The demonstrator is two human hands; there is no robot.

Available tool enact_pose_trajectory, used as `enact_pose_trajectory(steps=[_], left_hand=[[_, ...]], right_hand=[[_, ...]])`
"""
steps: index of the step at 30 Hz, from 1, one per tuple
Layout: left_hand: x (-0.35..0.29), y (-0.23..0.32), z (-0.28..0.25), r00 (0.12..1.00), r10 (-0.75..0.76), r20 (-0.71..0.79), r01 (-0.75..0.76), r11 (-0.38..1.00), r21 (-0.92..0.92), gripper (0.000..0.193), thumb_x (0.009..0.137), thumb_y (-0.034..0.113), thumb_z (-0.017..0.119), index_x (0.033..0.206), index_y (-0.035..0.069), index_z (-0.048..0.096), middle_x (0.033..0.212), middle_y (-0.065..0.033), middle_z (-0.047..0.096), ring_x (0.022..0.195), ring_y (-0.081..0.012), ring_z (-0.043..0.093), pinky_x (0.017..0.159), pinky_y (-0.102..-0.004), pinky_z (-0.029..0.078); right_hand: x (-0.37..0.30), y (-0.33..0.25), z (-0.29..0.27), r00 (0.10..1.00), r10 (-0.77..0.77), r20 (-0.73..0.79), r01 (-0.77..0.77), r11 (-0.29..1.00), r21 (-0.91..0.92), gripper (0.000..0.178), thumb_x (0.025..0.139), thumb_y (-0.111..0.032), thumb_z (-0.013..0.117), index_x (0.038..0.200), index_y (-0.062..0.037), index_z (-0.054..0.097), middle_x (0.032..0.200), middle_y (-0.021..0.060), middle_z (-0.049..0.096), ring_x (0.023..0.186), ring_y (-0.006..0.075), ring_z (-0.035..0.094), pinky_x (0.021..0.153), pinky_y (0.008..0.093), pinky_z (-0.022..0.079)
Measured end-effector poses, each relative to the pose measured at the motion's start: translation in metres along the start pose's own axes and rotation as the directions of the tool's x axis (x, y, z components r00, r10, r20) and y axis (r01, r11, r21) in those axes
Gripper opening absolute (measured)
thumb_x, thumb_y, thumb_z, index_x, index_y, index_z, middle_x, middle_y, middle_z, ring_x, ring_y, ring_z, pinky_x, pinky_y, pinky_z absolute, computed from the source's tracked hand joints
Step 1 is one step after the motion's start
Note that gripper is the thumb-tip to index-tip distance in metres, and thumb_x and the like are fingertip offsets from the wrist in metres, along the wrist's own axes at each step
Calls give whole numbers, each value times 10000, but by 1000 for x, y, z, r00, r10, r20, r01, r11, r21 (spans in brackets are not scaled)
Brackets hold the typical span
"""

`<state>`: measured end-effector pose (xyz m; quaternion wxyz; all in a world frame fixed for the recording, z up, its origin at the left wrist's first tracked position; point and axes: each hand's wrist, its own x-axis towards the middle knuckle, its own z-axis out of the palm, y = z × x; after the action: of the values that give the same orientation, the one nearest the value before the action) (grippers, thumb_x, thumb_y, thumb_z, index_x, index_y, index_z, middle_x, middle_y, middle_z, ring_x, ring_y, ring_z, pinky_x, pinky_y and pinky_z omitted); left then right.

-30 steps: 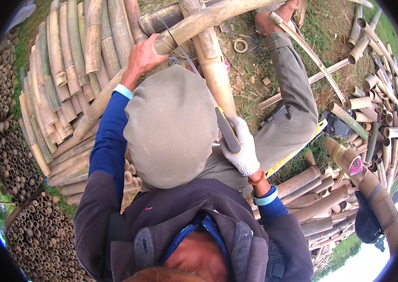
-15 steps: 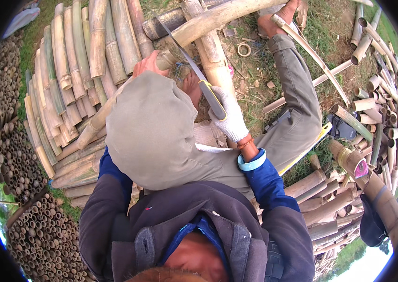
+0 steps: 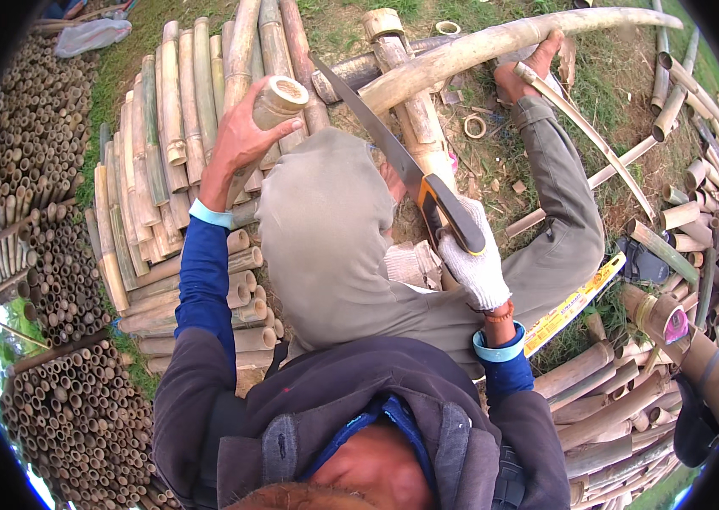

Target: The person sits on the ground and uses a hand saw to cut bamboo poles into shorter sections. They repeatedly position a bamboo pole, saw through it, and place the cut piece aside.

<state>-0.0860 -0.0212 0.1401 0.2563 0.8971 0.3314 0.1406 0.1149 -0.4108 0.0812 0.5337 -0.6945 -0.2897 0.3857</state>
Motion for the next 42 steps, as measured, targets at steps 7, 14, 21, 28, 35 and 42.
enact_pose_trajectory(steps=[7,14,21,28,35,42], left_hand=[[-10,43,-129,913,91,-399,-161,976,-147,854,867,544,896,1450,7,578,1282,-165,726,1138,-263,734,1000,-413,601],[-54,54,-288,588,-42,-807,-450,813,-370,888,961,772,584,1264,-61,643,1105,-251,746,999,-376,754,917,-493,627],[-67,-16,-264,171,-223,-960,-663,695,-279,793,877,796,663,1200,77,582,1090,-171,623,1018,-368,689,884,-574,611],[-52,-8,-186,125,-326,-937,-643,692,-327,869,901,812,633,1322,64,500,1179,-171,597,1056,-357,689,887,-552,625],[-47,49,-145,204,-263,-943,-491,806,-331,915,956,837,536,1278,-19,545,1170,-192,602,1097,-338,682,940,-498,614],[-34,56,-86,412,-282,-867,-462,755,-465,969,953,864,520,1331,-28,534,1194,-135,585,1145,-290,635,1016,-461,544]], right_hand=[[-88,-39,-110,907,-84,-412,68,996,-53,519,987,-47,681,1484,-46,534,1031,14,649,876,92,610,830,260,520],[-140,-7,-223,525,-261,-810,361,930,-66,301,1055,-96,667,1342,-16,626,1079,52,713,930,137,665,861,296,550],[-112,74,-242,283,-564,-776,-171,766,-620,554,1014,-109,726,1529,-51,532,1372,161,621,1265,279,620,1092,414,495],[-145,199,-264,811,8,-585,-551,348,-759,744,884,-135,730,1587,-144,487,1397,278,614,1263,460,631,1114,527,516],[1,20,-224,595,-566,-571,-268,531,-804,499,995,-125,648,1485,-83,567,1120,198,669,999,360,663,884,489,547],[217,51,-5,988,69,-137,-102,964,-247,1012,924,-724,679,1560,43,499,1491,311,587,1369,408,599,1135,450,489]])
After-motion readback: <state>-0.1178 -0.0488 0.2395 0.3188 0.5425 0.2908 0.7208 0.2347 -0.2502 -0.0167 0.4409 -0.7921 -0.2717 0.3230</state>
